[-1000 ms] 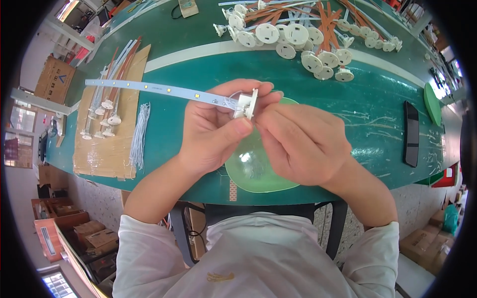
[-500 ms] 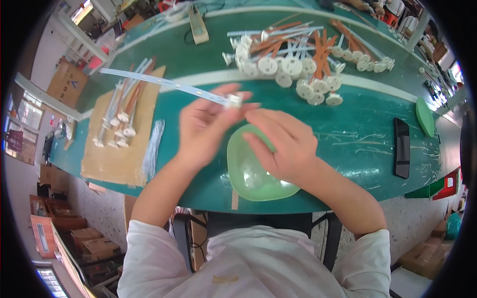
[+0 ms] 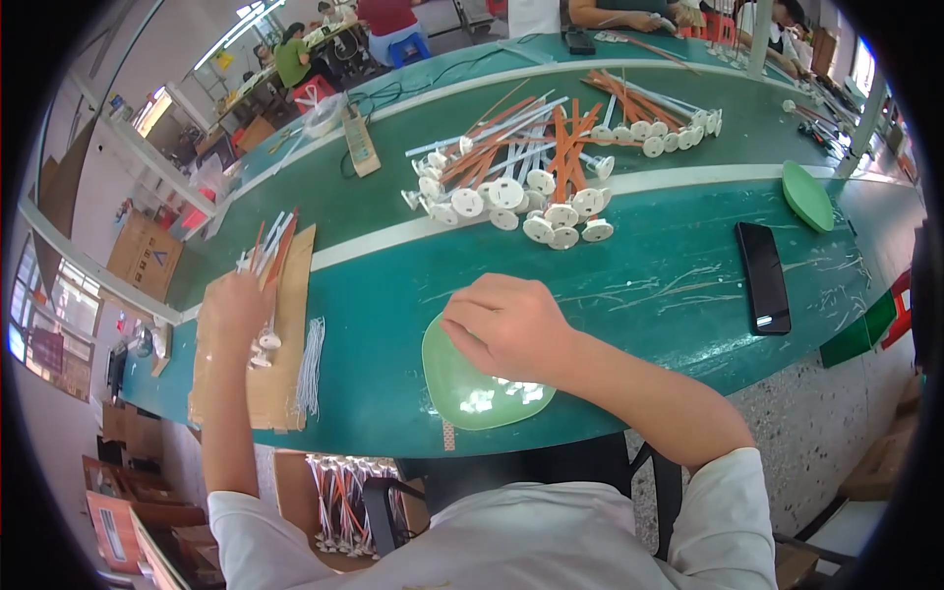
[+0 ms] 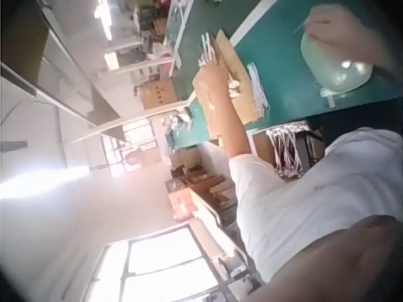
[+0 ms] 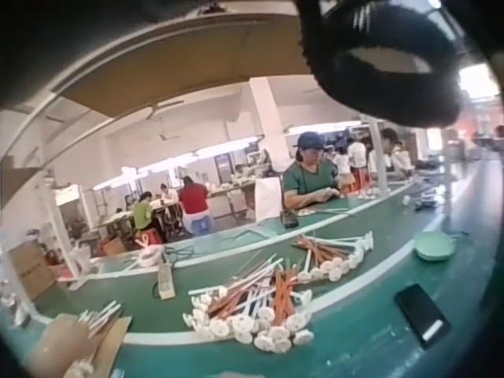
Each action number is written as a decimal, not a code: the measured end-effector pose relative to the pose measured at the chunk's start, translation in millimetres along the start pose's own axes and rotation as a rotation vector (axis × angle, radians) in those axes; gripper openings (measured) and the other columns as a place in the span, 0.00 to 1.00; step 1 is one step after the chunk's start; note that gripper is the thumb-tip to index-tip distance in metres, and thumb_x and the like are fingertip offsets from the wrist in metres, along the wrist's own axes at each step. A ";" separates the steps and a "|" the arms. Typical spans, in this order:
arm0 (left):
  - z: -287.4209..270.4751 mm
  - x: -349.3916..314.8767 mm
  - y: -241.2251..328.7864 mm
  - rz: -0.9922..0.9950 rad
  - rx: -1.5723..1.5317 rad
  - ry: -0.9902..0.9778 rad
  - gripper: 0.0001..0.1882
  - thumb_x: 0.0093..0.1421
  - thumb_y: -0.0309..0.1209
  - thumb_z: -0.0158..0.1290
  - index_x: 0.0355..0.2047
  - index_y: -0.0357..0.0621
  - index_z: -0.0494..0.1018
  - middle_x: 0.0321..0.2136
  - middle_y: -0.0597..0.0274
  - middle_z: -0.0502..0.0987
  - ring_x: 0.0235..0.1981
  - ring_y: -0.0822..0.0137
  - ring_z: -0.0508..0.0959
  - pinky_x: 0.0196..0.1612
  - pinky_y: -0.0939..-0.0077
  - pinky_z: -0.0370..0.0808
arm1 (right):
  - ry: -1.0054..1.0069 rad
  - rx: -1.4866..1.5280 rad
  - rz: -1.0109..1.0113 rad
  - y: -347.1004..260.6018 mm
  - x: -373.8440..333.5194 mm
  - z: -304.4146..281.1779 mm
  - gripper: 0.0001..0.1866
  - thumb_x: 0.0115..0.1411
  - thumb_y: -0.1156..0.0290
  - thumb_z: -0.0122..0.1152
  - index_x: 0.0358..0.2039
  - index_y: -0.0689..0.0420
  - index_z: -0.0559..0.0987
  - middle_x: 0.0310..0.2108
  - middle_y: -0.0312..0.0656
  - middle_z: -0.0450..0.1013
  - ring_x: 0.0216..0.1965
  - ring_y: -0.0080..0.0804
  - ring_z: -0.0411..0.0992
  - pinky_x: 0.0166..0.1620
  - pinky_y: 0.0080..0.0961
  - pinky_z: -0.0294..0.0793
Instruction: Manual assembly of LED strips onto plastic circular bases on a factory production line.
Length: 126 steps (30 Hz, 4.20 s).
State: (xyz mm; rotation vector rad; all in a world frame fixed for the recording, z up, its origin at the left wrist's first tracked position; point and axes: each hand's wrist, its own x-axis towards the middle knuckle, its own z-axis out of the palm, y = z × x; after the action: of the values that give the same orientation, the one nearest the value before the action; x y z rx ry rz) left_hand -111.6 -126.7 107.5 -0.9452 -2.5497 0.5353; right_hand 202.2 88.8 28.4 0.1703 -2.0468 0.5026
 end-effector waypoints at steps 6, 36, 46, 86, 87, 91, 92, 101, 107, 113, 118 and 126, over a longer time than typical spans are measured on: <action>-63.1 56.5 159.6 0.498 -0.535 0.326 0.10 0.61 0.33 0.51 0.28 0.41 0.77 0.30 0.47 0.79 0.35 0.45 0.78 0.38 0.53 0.75 | -0.037 -0.008 0.015 1.3 -5.7 -2.3 0.04 0.49 0.75 0.67 0.25 0.57 0.79 0.27 0.37 0.77 0.27 0.35 0.75 0.29 0.29 0.76; -113.4 11.4 237.4 0.318 -1.981 -0.096 0.07 0.70 0.30 0.45 0.39 0.40 0.70 0.26 0.62 0.77 0.23 0.71 0.76 0.30 0.78 0.73 | 0.407 -0.263 0.063 22.7 18.4 -38.7 0.12 0.40 0.77 0.72 0.26 0.57 0.77 0.27 0.39 0.75 0.28 0.39 0.72 0.31 0.31 0.71; -87.2 -63.4 213.1 0.209 -2.565 -0.636 0.25 0.72 0.54 0.32 0.40 0.46 0.66 0.34 0.62 0.73 0.36 0.69 0.73 0.38 0.74 0.71 | 0.165 -0.083 -0.195 9.0 12.2 -18.1 0.18 0.41 0.80 0.70 0.36 0.58 0.82 0.32 0.37 0.75 0.29 0.33 0.73 0.31 0.27 0.74; -50.2 -80.8 194.8 0.796 -2.193 -0.255 0.32 0.62 0.54 0.53 0.50 0.34 0.71 0.45 0.54 0.77 0.44 0.67 0.76 0.47 0.70 0.73 | 0.067 -0.016 -0.345 -12.1 18.1 -25.5 0.11 0.42 0.85 0.66 0.30 0.63 0.81 0.36 0.46 0.79 0.32 0.38 0.77 0.29 0.29 0.76; -48.2 -78.0 190.7 0.811 -2.243 -0.314 0.31 0.61 0.46 0.58 0.54 0.34 0.70 0.47 0.51 0.77 0.48 0.64 0.77 0.50 0.68 0.74 | 0.081 -0.008 -0.360 -11.4 21.1 -27.1 0.12 0.43 0.86 0.66 0.30 0.63 0.81 0.35 0.45 0.79 0.31 0.39 0.77 0.29 0.29 0.77; -46.0 -70.5 183.5 0.816 -2.282 -0.274 0.28 0.63 0.40 0.56 0.57 0.35 0.68 0.46 0.49 0.77 0.38 0.64 0.81 0.41 0.73 0.76 | 0.204 -0.061 -0.296 -13.0 21.0 -25.3 0.13 0.43 0.86 0.65 0.31 0.62 0.80 0.30 0.43 0.77 0.29 0.38 0.77 0.28 0.27 0.76; -47.6 -67.0 183.0 0.813 -2.285 -0.262 0.28 0.63 0.40 0.56 0.57 0.35 0.68 0.46 0.49 0.77 0.38 0.64 0.81 0.41 0.73 0.76 | 0.008 -0.036 0.002 -14.6 22.4 -32.4 0.12 0.43 0.84 0.65 0.32 0.62 0.80 0.29 0.43 0.77 0.29 0.39 0.77 0.29 0.28 0.76; -44.6 -59.2 192.2 0.798 -2.266 -0.169 0.21 0.62 0.24 0.55 0.55 0.37 0.68 0.51 0.46 0.74 0.42 0.63 0.80 0.41 0.75 0.77 | -0.947 0.064 0.301 -11.3 7.1 -34.0 0.08 0.49 0.74 0.64 0.31 0.60 0.79 0.30 0.47 0.75 0.33 0.48 0.75 0.39 0.38 0.75; -47.7 -62.4 192.0 0.707 -2.292 -0.154 0.20 0.62 0.27 0.56 0.54 0.38 0.69 0.51 0.46 0.75 0.42 0.63 0.80 0.42 0.73 0.77 | -0.961 0.198 0.316 -7.6 11.8 -35.2 0.06 0.49 0.76 0.65 0.29 0.60 0.78 0.28 0.43 0.75 0.31 0.44 0.75 0.36 0.36 0.74; -35.1 -67.2 200.4 0.453 -2.344 -0.094 0.18 0.64 0.29 0.55 0.53 0.39 0.70 0.50 0.46 0.75 0.38 0.66 0.80 0.41 0.72 0.78 | -0.593 0.560 0.665 -24.5 27.8 -35.8 0.02 0.57 0.79 0.62 0.28 0.62 0.77 0.28 0.41 0.78 0.29 0.29 0.79 0.31 0.23 0.77; -46.5 -73.2 198.9 0.266 -2.551 -0.371 0.17 0.69 0.31 0.49 0.54 0.37 0.68 0.50 0.44 0.75 0.39 0.67 0.81 0.42 0.74 0.79 | -0.268 0.794 0.941 -19.7 22.1 -30.8 0.07 0.60 0.82 0.60 0.39 0.67 0.79 0.31 0.42 0.79 0.31 0.25 0.79 0.31 0.19 0.78; -48.7 -68.0 201.6 0.236 -2.595 -0.382 0.20 0.67 0.36 0.53 0.53 0.34 0.69 0.45 0.44 0.77 0.39 0.62 0.82 0.46 0.68 0.79 | -0.243 0.677 0.916 -12.3 20.9 -28.6 0.06 0.58 0.79 0.65 0.37 0.66 0.81 0.29 0.40 0.79 0.26 0.22 0.76 0.29 0.18 0.77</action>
State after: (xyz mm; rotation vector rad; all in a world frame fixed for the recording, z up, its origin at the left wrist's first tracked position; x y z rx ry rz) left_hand 67.0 -20.3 41.4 -1.3716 -1.7824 -3.3100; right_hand 218.3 91.4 62.2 -0.3493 -2.0238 1.8069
